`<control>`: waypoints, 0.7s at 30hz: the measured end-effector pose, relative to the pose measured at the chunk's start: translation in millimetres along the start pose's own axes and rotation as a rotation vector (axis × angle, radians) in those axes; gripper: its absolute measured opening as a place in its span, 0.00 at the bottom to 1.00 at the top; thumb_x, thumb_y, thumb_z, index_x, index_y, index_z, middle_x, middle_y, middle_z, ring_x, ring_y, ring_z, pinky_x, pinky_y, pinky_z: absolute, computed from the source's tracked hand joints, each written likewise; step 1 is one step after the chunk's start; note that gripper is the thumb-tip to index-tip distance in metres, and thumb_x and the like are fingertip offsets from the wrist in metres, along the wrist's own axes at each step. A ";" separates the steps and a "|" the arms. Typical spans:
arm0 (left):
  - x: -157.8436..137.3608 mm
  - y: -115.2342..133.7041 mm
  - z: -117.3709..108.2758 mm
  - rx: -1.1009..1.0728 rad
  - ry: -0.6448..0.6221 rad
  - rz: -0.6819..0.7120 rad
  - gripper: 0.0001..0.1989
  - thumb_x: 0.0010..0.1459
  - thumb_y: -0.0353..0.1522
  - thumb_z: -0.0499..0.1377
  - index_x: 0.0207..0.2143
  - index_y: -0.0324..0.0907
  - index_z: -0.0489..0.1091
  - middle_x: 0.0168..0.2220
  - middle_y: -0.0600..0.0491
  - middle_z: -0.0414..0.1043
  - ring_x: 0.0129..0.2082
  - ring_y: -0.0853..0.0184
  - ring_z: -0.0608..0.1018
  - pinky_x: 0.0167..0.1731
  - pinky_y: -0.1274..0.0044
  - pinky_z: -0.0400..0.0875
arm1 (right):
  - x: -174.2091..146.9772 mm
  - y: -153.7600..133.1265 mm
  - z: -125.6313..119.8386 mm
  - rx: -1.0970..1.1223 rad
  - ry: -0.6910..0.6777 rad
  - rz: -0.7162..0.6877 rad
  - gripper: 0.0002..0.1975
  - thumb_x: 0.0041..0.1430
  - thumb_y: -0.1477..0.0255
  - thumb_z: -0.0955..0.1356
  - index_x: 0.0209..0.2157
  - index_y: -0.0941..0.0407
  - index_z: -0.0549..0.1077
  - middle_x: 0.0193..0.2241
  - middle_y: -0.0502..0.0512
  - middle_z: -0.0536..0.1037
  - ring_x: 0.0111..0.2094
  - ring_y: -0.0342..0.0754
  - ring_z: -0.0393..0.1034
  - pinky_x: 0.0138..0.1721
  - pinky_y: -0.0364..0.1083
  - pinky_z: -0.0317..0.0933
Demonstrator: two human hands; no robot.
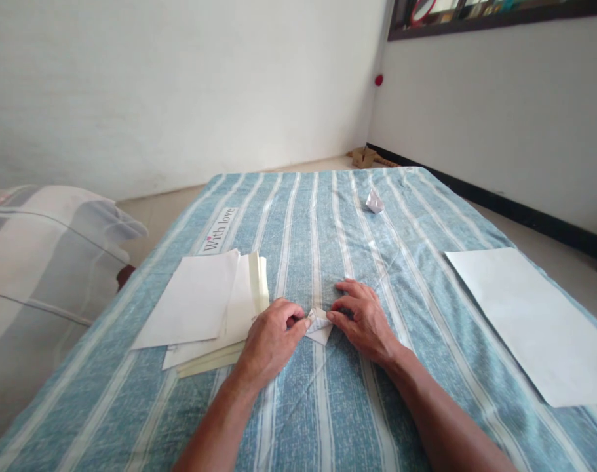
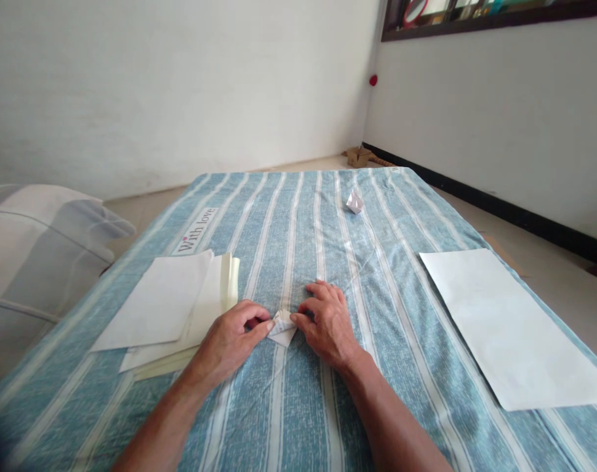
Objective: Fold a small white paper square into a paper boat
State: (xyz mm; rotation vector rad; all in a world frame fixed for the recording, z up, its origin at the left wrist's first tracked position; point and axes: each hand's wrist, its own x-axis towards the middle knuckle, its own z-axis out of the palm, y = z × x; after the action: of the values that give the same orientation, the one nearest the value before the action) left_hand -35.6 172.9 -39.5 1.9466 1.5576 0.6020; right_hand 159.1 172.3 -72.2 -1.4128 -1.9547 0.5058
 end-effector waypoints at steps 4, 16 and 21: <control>-3.8 4.4 1.6 0.032 -0.026 -0.010 0.09 0.49 0.35 0.62 0.34 0.41 0.72 0.35 0.52 0.69 0.33 0.64 0.72 0.35 0.73 0.67 | -1.2 -0.6 1.5 -0.049 -0.006 -0.064 0.10 0.49 0.68 0.76 0.35 0.56 0.78 0.50 0.62 0.72 0.57 0.61 0.60 0.57 0.62 0.50; -9.8 11.2 -5.5 0.182 -0.111 -0.014 0.07 0.52 0.37 0.58 0.26 0.42 0.70 0.31 0.54 0.67 0.30 0.64 0.72 0.31 0.74 0.64 | -6.3 -4.6 -11.2 0.135 -0.264 -0.308 0.12 0.49 0.77 0.74 0.38 0.52 0.78 0.53 0.57 0.70 0.62 0.59 0.52 0.61 0.61 0.46; -12.2 11.2 -5.7 0.107 -0.130 -0.076 0.05 0.50 0.35 0.58 0.26 0.43 0.68 0.26 0.56 0.68 0.25 0.66 0.72 0.27 0.75 0.62 | -7.8 -2.3 -4.2 0.218 -0.173 -0.354 0.06 0.53 0.79 0.72 0.30 0.53 0.76 0.48 0.55 0.72 0.59 0.55 0.58 0.59 0.59 0.50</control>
State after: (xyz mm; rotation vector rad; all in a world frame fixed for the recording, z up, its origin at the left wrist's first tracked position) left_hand -34.0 160.1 -27.7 1.9527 1.6031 0.3595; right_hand 162.0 163.9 -70.0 -0.8884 -2.1524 0.6660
